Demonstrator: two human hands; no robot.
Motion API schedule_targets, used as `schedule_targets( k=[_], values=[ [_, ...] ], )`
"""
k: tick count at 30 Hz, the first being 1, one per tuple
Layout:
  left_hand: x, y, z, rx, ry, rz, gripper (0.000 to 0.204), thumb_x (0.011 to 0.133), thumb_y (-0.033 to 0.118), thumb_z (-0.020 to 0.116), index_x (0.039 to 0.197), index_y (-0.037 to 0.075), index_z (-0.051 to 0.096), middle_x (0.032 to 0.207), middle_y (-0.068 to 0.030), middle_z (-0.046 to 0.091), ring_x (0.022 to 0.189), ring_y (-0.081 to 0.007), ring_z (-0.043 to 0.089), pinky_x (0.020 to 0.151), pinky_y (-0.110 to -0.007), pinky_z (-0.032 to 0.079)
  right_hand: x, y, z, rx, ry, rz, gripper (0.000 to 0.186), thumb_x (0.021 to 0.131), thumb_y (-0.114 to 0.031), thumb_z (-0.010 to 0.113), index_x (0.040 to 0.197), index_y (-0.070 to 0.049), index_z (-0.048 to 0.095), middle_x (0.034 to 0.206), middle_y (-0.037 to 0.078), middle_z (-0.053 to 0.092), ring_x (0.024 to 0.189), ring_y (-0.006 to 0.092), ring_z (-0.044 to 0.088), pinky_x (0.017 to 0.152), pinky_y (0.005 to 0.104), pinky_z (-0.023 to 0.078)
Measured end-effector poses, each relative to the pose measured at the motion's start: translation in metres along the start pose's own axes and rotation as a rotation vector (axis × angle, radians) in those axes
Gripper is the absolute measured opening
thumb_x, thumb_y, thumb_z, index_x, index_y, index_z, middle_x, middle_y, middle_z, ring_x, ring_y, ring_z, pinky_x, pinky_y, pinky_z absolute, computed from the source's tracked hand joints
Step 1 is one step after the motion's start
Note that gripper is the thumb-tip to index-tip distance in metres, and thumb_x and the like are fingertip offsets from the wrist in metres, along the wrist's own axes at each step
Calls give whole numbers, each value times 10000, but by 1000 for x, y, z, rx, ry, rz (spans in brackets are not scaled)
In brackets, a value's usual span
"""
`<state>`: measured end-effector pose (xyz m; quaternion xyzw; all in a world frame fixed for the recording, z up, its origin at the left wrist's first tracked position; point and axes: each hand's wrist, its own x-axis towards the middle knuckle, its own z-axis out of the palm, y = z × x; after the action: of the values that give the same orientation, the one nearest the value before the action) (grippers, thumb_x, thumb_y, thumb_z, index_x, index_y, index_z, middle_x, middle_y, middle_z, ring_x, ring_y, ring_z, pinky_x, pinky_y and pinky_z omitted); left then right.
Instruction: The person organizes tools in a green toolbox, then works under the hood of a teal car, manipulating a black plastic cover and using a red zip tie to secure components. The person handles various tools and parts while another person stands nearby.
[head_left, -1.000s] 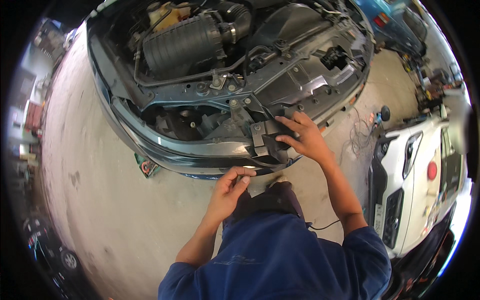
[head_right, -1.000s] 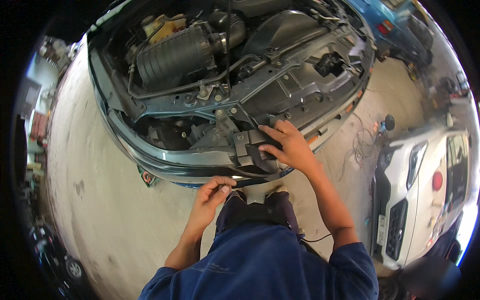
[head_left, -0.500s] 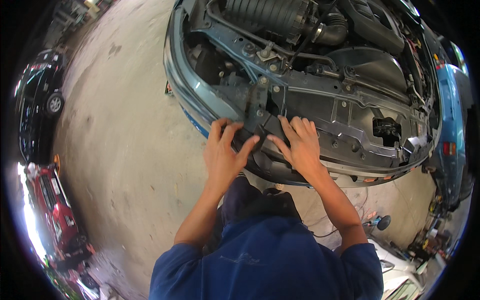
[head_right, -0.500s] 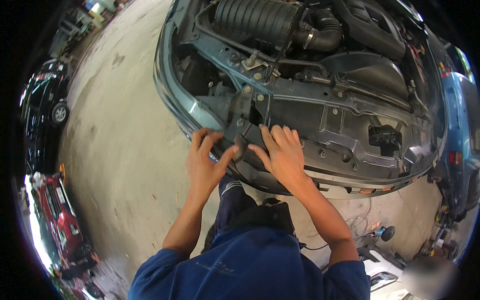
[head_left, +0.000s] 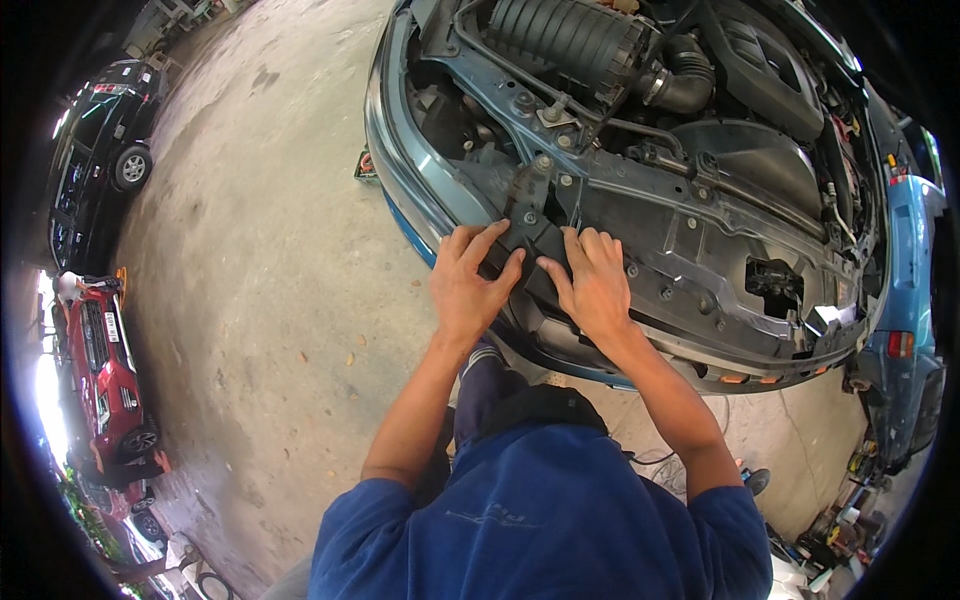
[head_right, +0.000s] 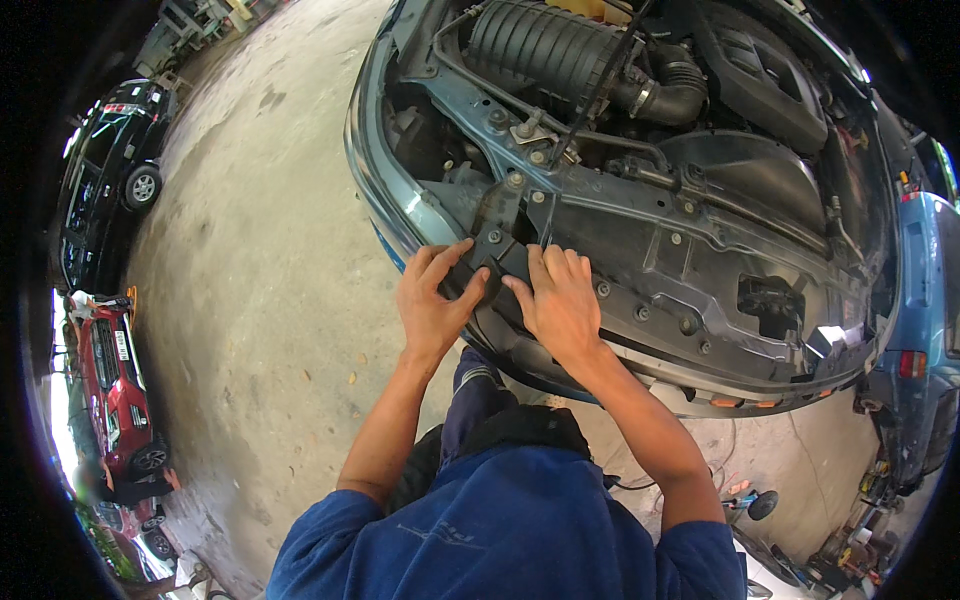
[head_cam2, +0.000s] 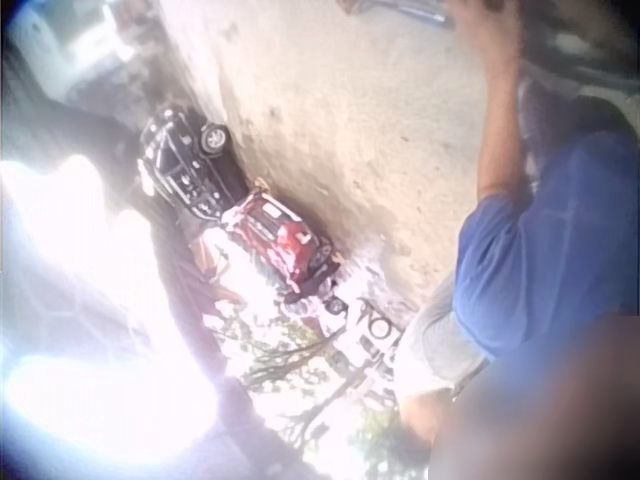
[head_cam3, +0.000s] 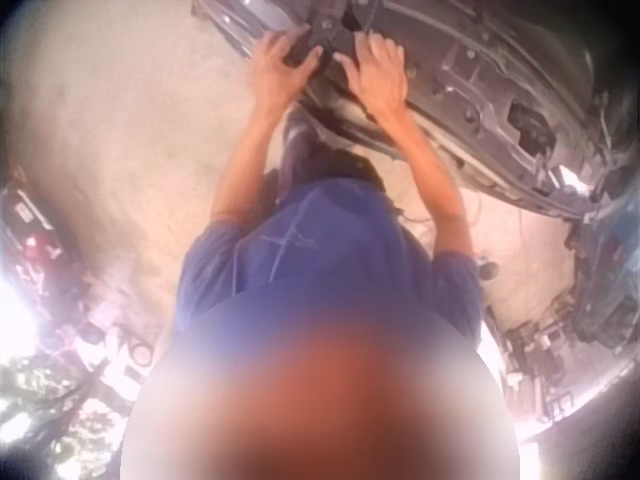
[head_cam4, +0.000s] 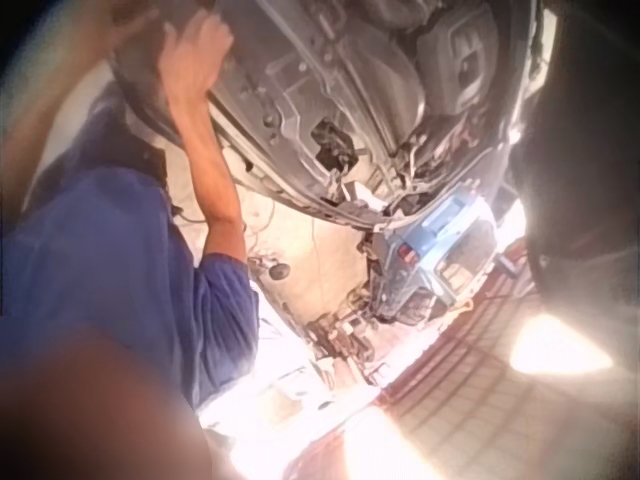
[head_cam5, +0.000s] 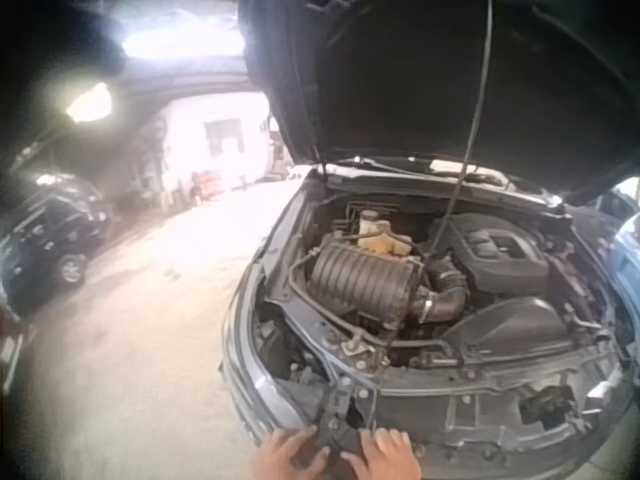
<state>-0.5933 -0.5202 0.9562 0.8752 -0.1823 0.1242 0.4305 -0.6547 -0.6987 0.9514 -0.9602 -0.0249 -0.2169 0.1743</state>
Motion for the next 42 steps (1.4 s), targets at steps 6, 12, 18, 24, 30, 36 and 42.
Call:
schedule_targets(
  k=[6, 12, 18, 24, 30, 36, 42],
  values=[
    [4, -2, 1, -17, -6, -9, 423, 808, 204, 868, 1205, 87, 784, 1056, -84, 687, 964, -249, 664, 838, -368, 532, 4, 3, 5, -19, 33, -21, 507, 922, -307, 783, 1236, 71, 657, 986, 138, 549, 911, 318, 532, 804, 428, 426],
    [3, 12, 7, 65, 26, -5, 428, 840, 204, 841, 1255, 136, 757, 1079, -68, 664, 977, -276, 656, 821, -378, 540, 2, 3, 6, 10, 57, 0, 512, 916, -324, 783, 1223, 70, 672, 975, 124, 555, 900, 289, 546, 811, 416, 447],
    [13, 19, 4, 203, -23, -9, 392, 869, 228, 842, 1245, 148, 764, 1095, -73, 688, 999, -270, 687, 808, -372, 544, 1, -1, 8, -1, 56, 19, 500, 908, -322, 789, 1207, 64, 685, 982, 114, 561, 897, 281, 542, 811, 415, 450],
    [40, 16, -2, 13, -88, 72, 160, 906, 153, 808, 1052, 89, 810, 956, -65, 731, 837, -258, 718, 714, -349, 539, 4, 0, 7, 6, 61, 18, 484, 909, -323, 791, 1188, 54, 676, 974, 112, 555, 892, 280, 537, 804, 412, 441],
    [49, 12, 5, -42, -171, 16, 115, 888, 110, 812, 991, 61, 797, 975, -71, 731, 864, -260, 717, 738, -354, 540, 5, 0, 6, 10, 44, 20, 476, 915, -326, 781, 1191, 47, 676, 980, 106, 561, 893, 270, 538, 805, 415, 442],
    [50, 9, 11, -67, -200, 272, 204, 887, -59, 706, 1024, 57, 803, 1016, -76, 715, 875, -242, 706, 740, -321, 525, 6, 1, 5, 42, 49, 23, 501, 921, -327, 776, 1215, 66, 674, 965, 119, 551, 890, 290, 540, 812, 415, 437],
    [54, 11, 0, -190, -242, -106, 203, 897, -71, 701, 1036, 41, 797, 983, -31, 708, 810, -181, 669, 703, -295, 498, 6, 1, 4, 19, 47, 21, 469, 930, -346, 759, 1177, 46, 687, 988, 102, 567, 913, 260, 540, 821, 409, 433]
  ],
)
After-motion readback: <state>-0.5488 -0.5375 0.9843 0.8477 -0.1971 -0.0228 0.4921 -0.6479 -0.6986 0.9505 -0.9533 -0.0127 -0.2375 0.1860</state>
